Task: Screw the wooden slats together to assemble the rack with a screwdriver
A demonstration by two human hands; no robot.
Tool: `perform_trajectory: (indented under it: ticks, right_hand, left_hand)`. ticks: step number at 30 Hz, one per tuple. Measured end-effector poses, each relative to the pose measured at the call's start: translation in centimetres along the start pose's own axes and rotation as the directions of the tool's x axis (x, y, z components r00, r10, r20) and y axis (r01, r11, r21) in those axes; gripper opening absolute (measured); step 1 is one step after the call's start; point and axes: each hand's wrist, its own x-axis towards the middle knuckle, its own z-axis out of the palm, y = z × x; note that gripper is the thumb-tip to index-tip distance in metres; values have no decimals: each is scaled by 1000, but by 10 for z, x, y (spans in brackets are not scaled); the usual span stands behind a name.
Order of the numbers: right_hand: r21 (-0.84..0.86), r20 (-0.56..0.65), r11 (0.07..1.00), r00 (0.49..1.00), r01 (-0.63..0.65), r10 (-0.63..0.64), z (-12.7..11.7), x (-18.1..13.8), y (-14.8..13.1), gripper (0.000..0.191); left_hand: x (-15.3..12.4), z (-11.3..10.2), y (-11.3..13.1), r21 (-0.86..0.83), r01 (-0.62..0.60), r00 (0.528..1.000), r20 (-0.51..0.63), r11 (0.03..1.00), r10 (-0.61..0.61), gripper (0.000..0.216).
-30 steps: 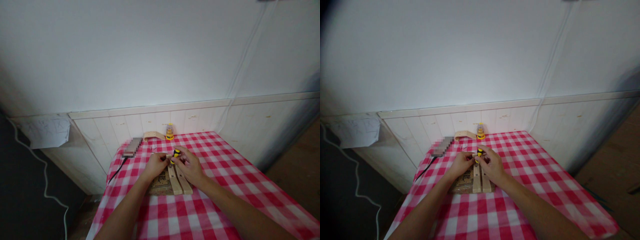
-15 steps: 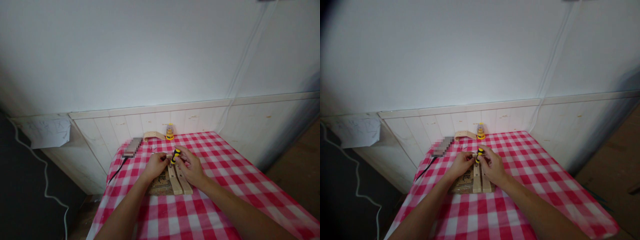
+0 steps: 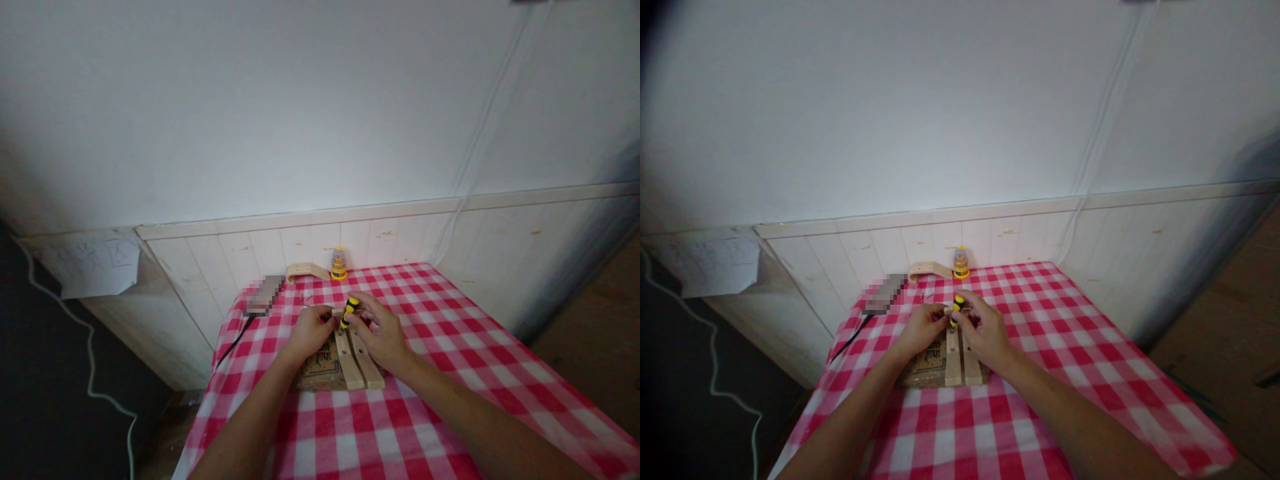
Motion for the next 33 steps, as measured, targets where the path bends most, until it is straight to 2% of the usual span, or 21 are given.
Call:
perform_trajectory:
  ticks: [15,22,33]
  right_hand:
    - [-43,-19,999,999,-31,30,1,0,-1,34]
    - [-24,-33,999,999,-32,32,1,1,-4,33]
    - [-31,-55,999,998,-43,41,2,2,-4,30]
  left_hand:
    - [1,1,-1,-32,-4,1000,11,999,5,27]
    - [0,0,0,6,-24,1000,9,1000,24,35]
    - [0,-1,0,-22,-19,1000,17,1000,19,31]
